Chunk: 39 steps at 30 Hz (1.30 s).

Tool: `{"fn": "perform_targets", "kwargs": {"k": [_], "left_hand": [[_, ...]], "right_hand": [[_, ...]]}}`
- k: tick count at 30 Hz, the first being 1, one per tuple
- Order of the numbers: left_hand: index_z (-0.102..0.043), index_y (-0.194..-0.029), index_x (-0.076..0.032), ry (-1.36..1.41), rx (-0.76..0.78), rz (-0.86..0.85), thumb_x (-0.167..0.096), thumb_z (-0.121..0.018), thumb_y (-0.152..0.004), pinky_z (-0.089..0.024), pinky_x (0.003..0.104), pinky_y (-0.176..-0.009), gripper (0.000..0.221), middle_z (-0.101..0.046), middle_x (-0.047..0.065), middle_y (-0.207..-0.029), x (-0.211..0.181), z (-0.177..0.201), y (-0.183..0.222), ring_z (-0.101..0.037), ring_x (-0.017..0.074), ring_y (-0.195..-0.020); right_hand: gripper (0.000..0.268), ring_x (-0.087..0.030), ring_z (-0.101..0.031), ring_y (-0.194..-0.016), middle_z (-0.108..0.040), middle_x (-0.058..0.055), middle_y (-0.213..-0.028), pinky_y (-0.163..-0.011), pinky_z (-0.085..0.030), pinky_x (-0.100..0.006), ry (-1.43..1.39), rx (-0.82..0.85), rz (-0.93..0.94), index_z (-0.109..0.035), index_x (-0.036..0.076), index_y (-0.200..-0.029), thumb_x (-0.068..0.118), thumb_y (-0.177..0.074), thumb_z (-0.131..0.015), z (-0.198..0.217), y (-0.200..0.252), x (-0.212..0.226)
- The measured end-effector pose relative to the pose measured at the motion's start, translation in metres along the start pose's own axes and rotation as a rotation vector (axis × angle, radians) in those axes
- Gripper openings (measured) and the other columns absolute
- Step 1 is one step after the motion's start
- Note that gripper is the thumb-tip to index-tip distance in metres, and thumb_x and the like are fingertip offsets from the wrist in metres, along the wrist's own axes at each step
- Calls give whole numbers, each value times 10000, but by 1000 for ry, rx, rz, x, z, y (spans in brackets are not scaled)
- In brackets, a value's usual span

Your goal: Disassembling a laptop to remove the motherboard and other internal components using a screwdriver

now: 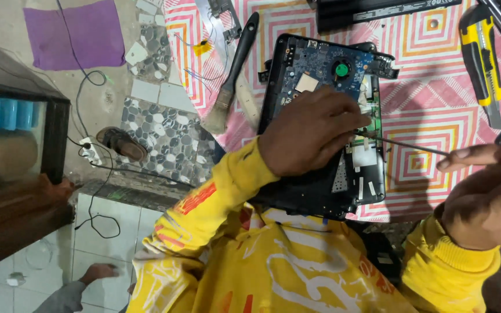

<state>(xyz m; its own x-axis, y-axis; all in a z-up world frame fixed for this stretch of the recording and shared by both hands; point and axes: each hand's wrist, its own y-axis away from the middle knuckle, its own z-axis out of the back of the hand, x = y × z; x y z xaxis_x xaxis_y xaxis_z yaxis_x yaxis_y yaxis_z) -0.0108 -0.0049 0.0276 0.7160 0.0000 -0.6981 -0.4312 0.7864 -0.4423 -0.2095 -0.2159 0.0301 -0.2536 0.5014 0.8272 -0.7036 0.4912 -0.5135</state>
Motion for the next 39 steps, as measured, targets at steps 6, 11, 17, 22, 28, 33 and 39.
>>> {"fn": "perform_targets", "kwargs": {"k": [6,11,17,22,28,33,39], "left_hand": [[-724,-971,-135,20,144,-130,-137,-693,-806,-460,433,-828,168,-704,41,-946,26,-13,-30,-638,284,-865],[-670,-959,-67,237,218,-141,-90,-654,-766,-489,414,-723,196,-705,71,-919,38,-13,-32,-635,297,-768],[-674,-942,-77,165,213,-142,-140,-706,-808,-484,425,-802,151,-688,66,-945,44,-22,-29,-641,291,-858],[-682,-930,-77,155,210,-129,-122,-715,-790,-486,436,-767,151,-696,65,-942,41,-19,-29,-646,303,-839],[-684,-913,-67,174,191,-150,-123,-724,-786,-478,432,-760,144,-699,73,-914,43,-19,-29,-640,309,-818],[-694,-927,-52,189,188,-161,-115,-728,-786,-481,430,-767,158,-700,86,-916,43,-18,-29,-639,317,-817],[-698,-911,-65,168,199,-161,-121,-727,-786,-482,438,-766,140,-696,82,-911,44,-19,-29,-637,316,-810]], "right_hand": [[413,-368,-578,-909,-570,-329,-1104,-899,-542,-416,96,72,-165,-400,-108,-1315,296,-1293,-318,-21,-36,31],[473,-357,-595,-866,-591,-355,-1099,-876,-562,-414,133,193,-67,-414,-186,-1275,272,-1302,-303,-29,-48,38],[339,-338,-608,-968,-562,-284,-1125,-923,-583,-406,79,166,-91,-408,-87,-1265,241,-1308,-336,-34,-45,35],[388,-356,-624,-1006,-564,-288,-1118,-923,-596,-419,74,168,-98,-434,-108,-1273,269,-1312,-349,-30,-46,30],[339,-342,-588,-938,-565,-296,-1124,-925,-563,-406,57,171,-120,-402,-89,-1304,240,-1312,-322,-32,-44,33],[323,-344,-582,-949,-565,-303,-1145,-964,-559,-413,83,195,-140,-376,-96,-1310,220,-1317,-315,-33,-44,38],[430,-380,-567,-983,-514,-328,-1113,-951,-541,-440,70,203,-115,-359,-137,-1360,278,-1292,-268,-32,-42,35]]}}
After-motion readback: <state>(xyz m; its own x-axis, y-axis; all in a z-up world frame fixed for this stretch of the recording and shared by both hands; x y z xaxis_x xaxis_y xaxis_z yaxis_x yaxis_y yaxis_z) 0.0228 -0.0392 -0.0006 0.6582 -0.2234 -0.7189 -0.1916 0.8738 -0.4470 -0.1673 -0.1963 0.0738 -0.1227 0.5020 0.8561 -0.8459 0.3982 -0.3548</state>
